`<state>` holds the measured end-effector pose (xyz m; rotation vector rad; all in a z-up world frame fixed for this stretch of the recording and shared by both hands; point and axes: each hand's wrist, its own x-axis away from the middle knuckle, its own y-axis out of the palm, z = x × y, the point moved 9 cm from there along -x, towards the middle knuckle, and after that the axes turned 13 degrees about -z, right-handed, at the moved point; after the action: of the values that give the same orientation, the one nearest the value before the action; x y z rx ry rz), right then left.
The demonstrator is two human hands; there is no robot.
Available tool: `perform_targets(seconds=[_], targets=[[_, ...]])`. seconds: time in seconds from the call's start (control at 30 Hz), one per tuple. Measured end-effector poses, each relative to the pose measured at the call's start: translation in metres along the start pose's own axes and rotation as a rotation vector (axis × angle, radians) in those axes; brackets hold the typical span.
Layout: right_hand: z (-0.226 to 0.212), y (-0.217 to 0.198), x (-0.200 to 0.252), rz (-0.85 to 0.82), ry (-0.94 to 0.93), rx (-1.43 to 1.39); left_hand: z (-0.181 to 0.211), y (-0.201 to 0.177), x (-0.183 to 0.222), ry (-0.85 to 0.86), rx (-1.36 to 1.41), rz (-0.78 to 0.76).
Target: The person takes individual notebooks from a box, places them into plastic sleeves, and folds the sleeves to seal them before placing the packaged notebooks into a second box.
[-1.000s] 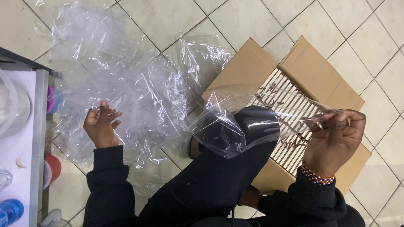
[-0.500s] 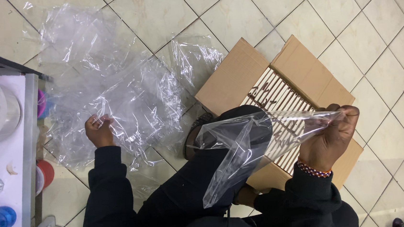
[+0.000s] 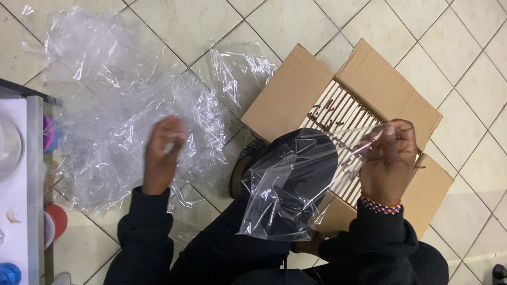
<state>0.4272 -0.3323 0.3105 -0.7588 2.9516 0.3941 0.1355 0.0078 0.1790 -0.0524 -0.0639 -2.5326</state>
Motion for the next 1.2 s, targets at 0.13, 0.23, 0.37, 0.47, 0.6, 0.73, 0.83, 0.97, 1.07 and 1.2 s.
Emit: perform_targets(seconds=[0.13,0.23,0.37,0.47,0.6,0.73,0.83,0.97,1.07,1.2], targets=[[0.000,0.018,0.005,-0.010,0.025,-0.051,0.063,0.136,0.000,-0.023,0.109,-0.531],[-0.009,0.019,0.007,-0.015,0.040,-0.037,0.094,0.185,-0.006,0.000,0.096,-0.742],[-0.029,-0.005,0.008,0.036,0.025,0.027,0.084,0.207,-0.021,-0.037,0.339,-0.681],[-0.072,-0.014,0.018,0.040,-0.157,0.354,0.080,0.212,-0.031,-0.036,0.407,-0.552],[-0.124,0.031,0.082,-0.237,-0.629,0.910,0.086,0.203,-0.047,0.013,0.470,-0.251],[-0.077,0.050,0.131,-0.524,-0.567,1.007,0.101,0.220,-0.054,0.052,0.527,-0.160],[-0.082,0.035,0.125,-0.497,-0.410,0.816,0.113,0.241,-0.059,0.066,0.563,-0.113],[-0.099,-0.019,0.123,-0.214,-0.392,0.957,0.104,0.270,-0.068,-0.049,0.633,-0.165],[-0.117,-0.073,0.105,0.115,-0.258,0.844,0.117,0.300,-0.067,-0.042,0.679,-0.350],[-0.093,-0.179,0.092,0.335,0.012,0.292,0.144,0.352,-0.058,0.077,0.612,-0.612]])
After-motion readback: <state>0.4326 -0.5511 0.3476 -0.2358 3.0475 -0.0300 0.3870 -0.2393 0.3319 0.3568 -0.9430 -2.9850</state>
